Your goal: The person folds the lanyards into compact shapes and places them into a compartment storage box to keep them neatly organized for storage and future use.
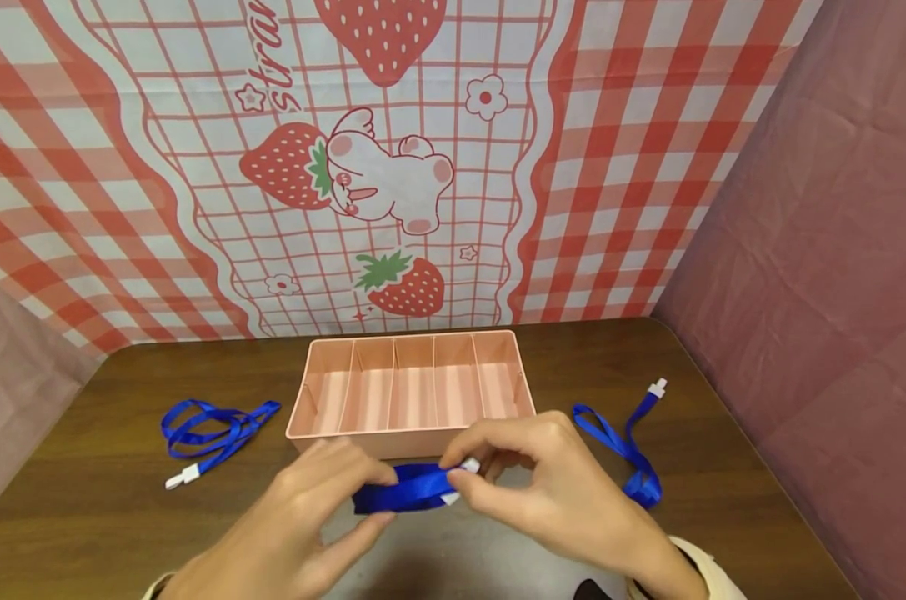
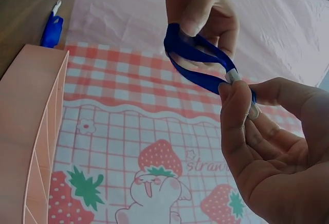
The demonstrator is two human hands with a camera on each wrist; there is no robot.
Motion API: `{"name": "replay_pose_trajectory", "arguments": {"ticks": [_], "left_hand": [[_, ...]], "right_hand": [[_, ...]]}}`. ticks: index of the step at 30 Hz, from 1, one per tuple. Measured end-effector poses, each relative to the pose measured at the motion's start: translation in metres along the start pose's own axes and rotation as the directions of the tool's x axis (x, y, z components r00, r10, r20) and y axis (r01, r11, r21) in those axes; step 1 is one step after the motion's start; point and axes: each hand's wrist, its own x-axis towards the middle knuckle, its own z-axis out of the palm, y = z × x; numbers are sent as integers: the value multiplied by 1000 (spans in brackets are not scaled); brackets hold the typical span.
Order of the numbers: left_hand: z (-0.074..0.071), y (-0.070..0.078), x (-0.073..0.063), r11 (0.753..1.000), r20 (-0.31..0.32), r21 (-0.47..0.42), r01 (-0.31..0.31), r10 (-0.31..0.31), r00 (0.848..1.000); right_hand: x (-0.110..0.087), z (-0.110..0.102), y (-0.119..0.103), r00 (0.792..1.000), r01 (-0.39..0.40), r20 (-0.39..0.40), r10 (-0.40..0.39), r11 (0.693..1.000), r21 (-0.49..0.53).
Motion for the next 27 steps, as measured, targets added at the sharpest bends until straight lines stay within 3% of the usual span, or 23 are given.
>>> {"name": "replay_pose_trajectory", "arguments": {"ticks": [4, 7, 15, 22, 27], "left_hand": [[-2, 0, 2, 999, 1, -39, -18, 18, 1000], [-3, 0, 3, 997, 36, -62, -39, 41, 999], [-6, 0, 2, 996, 81, -59, -65, 69, 994], [-9, -1, 4, 990, -9, -122, -72, 71, 997], [-8, -1, 4, 990, -52, -115, -75, 69, 996]], "right_hand": [[0, -1, 0, 1000, -11, 16, 11, 1000, 15], [0, -1, 0, 999, -26, 28, 24, 999, 38], [1, -7, 2, 997, -76, 34, 73, 991, 109], [2, -10, 6, 994, -104, 44, 98, 984, 146], [3, -10, 7, 993, -107, 58, 100, 984, 142]]}}
